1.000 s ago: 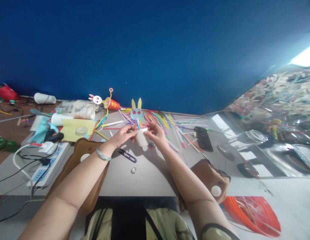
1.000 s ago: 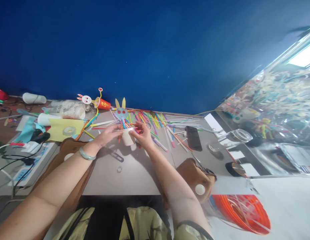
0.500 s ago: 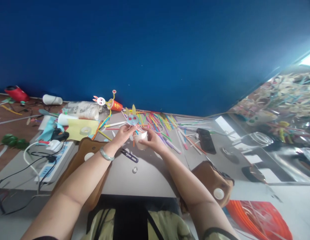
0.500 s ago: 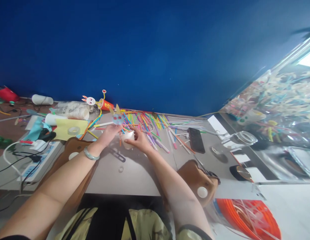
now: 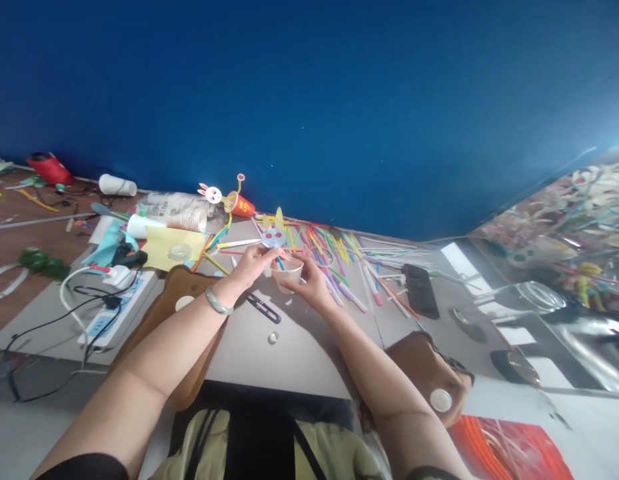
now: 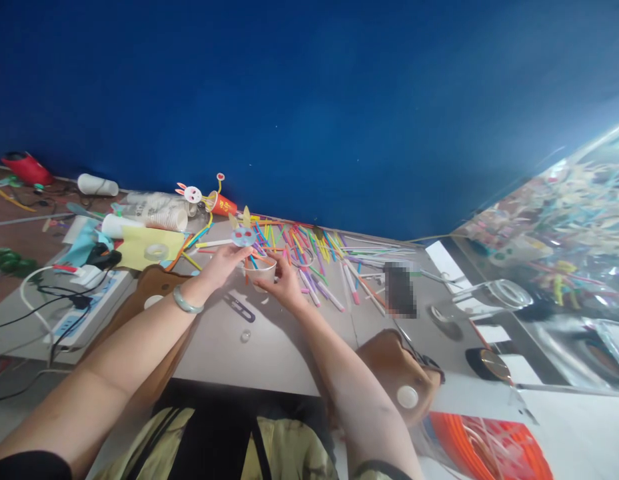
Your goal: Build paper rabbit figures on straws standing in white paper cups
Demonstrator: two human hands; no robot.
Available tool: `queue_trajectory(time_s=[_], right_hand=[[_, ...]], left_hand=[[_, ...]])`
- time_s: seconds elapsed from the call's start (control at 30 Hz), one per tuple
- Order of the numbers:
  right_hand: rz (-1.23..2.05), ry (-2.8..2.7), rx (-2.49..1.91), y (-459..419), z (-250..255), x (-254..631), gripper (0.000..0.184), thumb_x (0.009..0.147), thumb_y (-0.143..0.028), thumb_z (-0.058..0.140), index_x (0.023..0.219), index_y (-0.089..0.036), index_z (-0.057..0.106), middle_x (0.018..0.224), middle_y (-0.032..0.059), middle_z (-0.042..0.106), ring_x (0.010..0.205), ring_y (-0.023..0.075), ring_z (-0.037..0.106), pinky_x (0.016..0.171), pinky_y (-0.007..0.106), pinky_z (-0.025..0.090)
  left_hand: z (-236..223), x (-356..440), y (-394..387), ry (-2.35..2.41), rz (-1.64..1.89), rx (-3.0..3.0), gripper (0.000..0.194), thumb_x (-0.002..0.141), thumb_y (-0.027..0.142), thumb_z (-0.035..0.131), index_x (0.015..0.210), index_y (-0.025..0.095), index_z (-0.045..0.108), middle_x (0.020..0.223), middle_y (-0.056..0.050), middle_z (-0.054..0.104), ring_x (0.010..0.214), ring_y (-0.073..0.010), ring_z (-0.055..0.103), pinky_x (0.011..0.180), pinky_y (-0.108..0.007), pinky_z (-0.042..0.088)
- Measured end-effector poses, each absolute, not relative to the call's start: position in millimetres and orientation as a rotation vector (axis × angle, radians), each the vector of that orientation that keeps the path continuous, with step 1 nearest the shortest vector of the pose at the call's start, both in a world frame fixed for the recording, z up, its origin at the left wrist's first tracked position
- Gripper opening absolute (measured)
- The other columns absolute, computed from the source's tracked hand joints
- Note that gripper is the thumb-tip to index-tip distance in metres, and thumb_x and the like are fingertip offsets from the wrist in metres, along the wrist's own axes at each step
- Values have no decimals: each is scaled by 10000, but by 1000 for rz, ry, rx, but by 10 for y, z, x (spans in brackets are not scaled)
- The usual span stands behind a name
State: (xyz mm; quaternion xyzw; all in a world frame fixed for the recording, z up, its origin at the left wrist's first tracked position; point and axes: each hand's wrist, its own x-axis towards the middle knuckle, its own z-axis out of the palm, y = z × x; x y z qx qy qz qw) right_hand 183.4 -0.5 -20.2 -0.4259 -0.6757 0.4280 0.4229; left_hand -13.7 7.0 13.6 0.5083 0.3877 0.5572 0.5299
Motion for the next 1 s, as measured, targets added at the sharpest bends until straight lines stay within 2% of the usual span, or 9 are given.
queue_trajectory(time_s=[0.17, 0.3, 0.43, 0.5, 0.67, 0.87, 1.0], right_hand=[[935, -1813, -1038, -59, -206, 1807, 798, 723, -498, 885, 1403, -224, 569, 1425, 149, 629, 1284, 336, 638, 1033, 459, 565], [830, -1917, -1011, -91, -221, 1796, 853, 766, -522, 866, 1481, -220, 512, 1483, 165, 592, 1414, 360, 539, 1180, 526, 445], [828, -1986, -975, -126, -226, 1782, 917, 818, -527, 823, 1575, -229, 401, 1597, 161, 486, 1503, 350, 442, 1245, 526, 366], [839, -1998, -973, -147, -222, 1769, 927, 831, -522, 811, 1595, -236, 370, 1614, 152, 467, 1517, 348, 424, 1246, 520, 368], [903, -2001, -933, -184, -219, 1735, 943, 827, -468, 821, 1607, -238, 343, 1559, 150, 529, 1500, 353, 452, 1223, 510, 413], [914, -1982, -980, -190, -244, 1711, 1013, 820, -411, 817, 1641, -229, 252, 1657, 140, 400, 1555, 336, 365, 1287, 514, 321], [922, -1974, -983, -189, -245, 1707, 1003, 809, -389, 818, 1635, -237, 269, 1639, 138, 423, 1547, 353, 374, 1279, 546, 329]], left_hand=[[120, -146, 74, 958, 1334, 1213, 488, 726, 637, 814, 799, 156, 776, 810, -61, 768, 790, -194, 673, 800, -317, 524], [113, -159, 62, 966, 1286, 1292, 453, 775, 609, 789, 803, 158, 757, 809, -57, 753, 805, -206, 686, 804, -329, 539], [105, -177, 63, 968, 1218, 1381, 409, 811, 583, 771, 802, 174, 749, 777, -56, 743, 854, -236, 707, 785, -334, 564], [98, -180, 76, 948, 1197, 1406, 424, 804, 589, 773, 811, 165, 747, 811, -64, 756, 863, -233, 709, 781, -328, 567], [67, -149, 101, 912, 1165, 1398, 483, 780, 619, 774, 826, 139, 745, 841, -82, 773, 817, -211, 703, 792, -325, 557], [64, -87, 76, 943, 1240, 1359, 456, 780, 594, 792, 806, 142, 733, 803, -65, 754, 824, -206, 689, 806, -318, 544], [85, -77, 62, 944, 1230, 1327, 435, 771, 572, 807, 783, 143, 732, 786, -63, 747, 810, -205, 685, 783, -312, 542]])
